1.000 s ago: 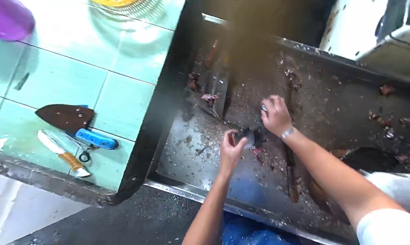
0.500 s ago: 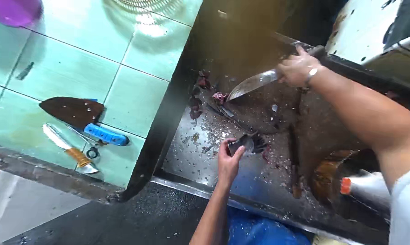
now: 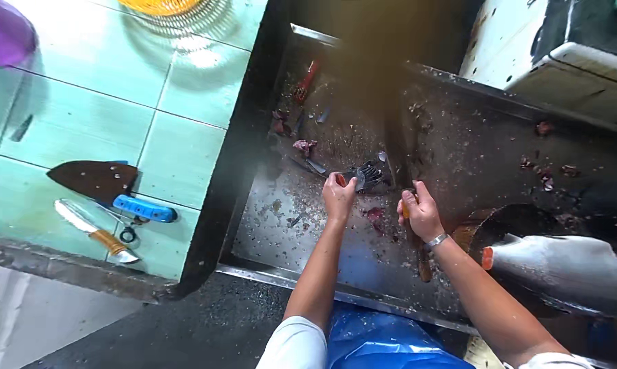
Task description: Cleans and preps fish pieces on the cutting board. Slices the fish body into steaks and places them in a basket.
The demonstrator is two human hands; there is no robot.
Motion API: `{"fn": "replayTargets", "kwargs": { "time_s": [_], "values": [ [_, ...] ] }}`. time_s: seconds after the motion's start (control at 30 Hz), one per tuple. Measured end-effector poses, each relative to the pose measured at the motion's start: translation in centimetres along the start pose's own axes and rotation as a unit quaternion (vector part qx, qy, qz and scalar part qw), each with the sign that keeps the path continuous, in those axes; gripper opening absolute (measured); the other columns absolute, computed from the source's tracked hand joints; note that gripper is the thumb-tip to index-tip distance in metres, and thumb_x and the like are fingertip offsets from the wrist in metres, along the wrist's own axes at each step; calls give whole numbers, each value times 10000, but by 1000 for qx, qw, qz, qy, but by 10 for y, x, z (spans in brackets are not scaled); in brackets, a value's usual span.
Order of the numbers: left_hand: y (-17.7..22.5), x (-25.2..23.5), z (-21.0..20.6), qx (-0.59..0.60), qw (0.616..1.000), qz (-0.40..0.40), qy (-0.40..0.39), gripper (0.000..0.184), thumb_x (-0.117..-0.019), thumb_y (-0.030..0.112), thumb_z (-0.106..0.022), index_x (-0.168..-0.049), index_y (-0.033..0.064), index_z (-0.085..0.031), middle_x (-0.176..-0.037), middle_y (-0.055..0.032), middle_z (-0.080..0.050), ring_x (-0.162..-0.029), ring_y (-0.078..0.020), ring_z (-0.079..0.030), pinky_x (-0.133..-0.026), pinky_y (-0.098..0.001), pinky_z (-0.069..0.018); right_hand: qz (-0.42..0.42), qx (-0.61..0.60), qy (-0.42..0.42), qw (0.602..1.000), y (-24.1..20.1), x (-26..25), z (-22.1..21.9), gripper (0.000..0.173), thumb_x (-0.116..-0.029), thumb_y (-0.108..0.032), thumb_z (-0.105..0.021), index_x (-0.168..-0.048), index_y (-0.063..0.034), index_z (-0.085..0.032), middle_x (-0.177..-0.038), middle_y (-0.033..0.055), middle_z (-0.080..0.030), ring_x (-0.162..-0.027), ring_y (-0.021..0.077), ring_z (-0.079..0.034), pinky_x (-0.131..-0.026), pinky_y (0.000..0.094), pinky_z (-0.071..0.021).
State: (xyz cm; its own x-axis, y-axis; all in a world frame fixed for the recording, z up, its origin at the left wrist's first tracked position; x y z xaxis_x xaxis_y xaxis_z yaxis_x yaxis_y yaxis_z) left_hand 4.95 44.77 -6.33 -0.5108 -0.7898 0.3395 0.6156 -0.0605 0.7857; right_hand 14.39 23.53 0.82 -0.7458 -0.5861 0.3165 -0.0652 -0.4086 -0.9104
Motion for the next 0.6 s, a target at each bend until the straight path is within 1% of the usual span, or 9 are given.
{"fn": "replayTargets", "kwargs": {
  "time_s": [0.07,0.17,0.23,0.27,0.33,0.37,0.43,0.5,0.6],
  "values": [
    [-5,4,3,4,1000,-3,14,460,-874,372,-791,-1138,16,-668,-898,-149,-676,-797,-283,-674,-766,-511,-574,69,21,2,997,-25,-8,-10,445,-1110,-358,-388,-1422,-51,-467,-747,57,-649,-536,179,-650,-512,379,-616],
    [-6,5,3,8,1000,-2,18,463,-870,372,-798,-1135,13,-677,-891,-150,-680,-802,-283,-668,-771,-509,-561,255,28,44,966,-105,-9,-8,455,-1130,-326,-348,-1350,52,-473,-811,73,-657,-588,157,-648,-530,358,-606],
    [-8,3,1,8,1000,10,11,470,-876,385,-791,-1149,21,-674,-908,-149,-687,-808,-281,-680,-775,-512,-573,346,-4,67,936,-145,-2,-8,475,-1136,-365,-327,-1309,55,-465,-861,74,-650,-647,139,-653,-562,331,-609],
    [-9,2,0,10,1000,14,11,471,-877,388,-791,-1157,27,-672,-913,-148,-687,-803,-278,-684,-771,-509,-580,364,-7,75,929,-143,0,-13,491,-1133,-407,-321,-1284,37,-468,-856,67,-648,-648,134,-658,-557,335,-616],
    [-10,0,-2,10,1000,17,14,470,-875,390,-793,-1162,38,-673,-918,-140,-690,-797,-265,-692,-763,-497,-595,290,88,76,950,-77,-3,-32,510,-1123,-427,-306,-1234,27,-510,-758,61,-633,-583,156,-640,-514,372,-594],
    [-11,0,-2,7,1000,17,15,463,-876,386,-793,-1157,38,-676,-923,-142,-694,-810,-267,-691,-774,-499,-585,188,182,51,964,-25,-6,-44,491,-1113,-393,-327,-1284,15,-540,-739,98,-650,-604,228,-663,-564,448,-596],
    [-11,6,-4,-5,1000,18,6,447,-878,383,-789,-1150,42,-691,-962,-150,-712,-856,-276,-706,-810,-514,-585,-40,316,-54,946,38,-7,-56,472,-1118,-408,-355,-1397,-68,-526,-925,205,-720,-895,387,-730,-817,591,-582],
    [-7,-1,-1,-4,1000,14,5,458,-878,373,-783,-1169,31,-691,-982,-165,-716,-890,-299,-706,-835,-539,-577,-116,348,-109,924,35,-22,-58,475,-1120,-396,-359,-1439,-80,-513,-1052,235,-722,-1040,419,-709,-915,617,-549],
    [-19,10,-7,91,995,46,4,485,-895,354,-774,-1224,20,-647,-954,-153,-707,-805,-256,-722,-751,-486,-627,-124,314,-107,935,39,-18,-48,464,-1119,-435,-348,-1360,-88,-541,-926,224,-708,-850,396,-724,-772,601,-582]
  ]
}}
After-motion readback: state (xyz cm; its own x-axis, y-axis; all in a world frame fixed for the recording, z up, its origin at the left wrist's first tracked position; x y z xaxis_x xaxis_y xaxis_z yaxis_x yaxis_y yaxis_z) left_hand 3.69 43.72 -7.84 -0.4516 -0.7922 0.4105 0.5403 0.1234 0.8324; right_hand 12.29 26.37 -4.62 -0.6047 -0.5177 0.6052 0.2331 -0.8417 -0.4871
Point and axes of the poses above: each hand's wrist, its own x-axis away from the middle knuckle, its own z-axis out of the back of the hand, y = z × x, the point moved 5 cm from there along -x, towards the middle knuckle
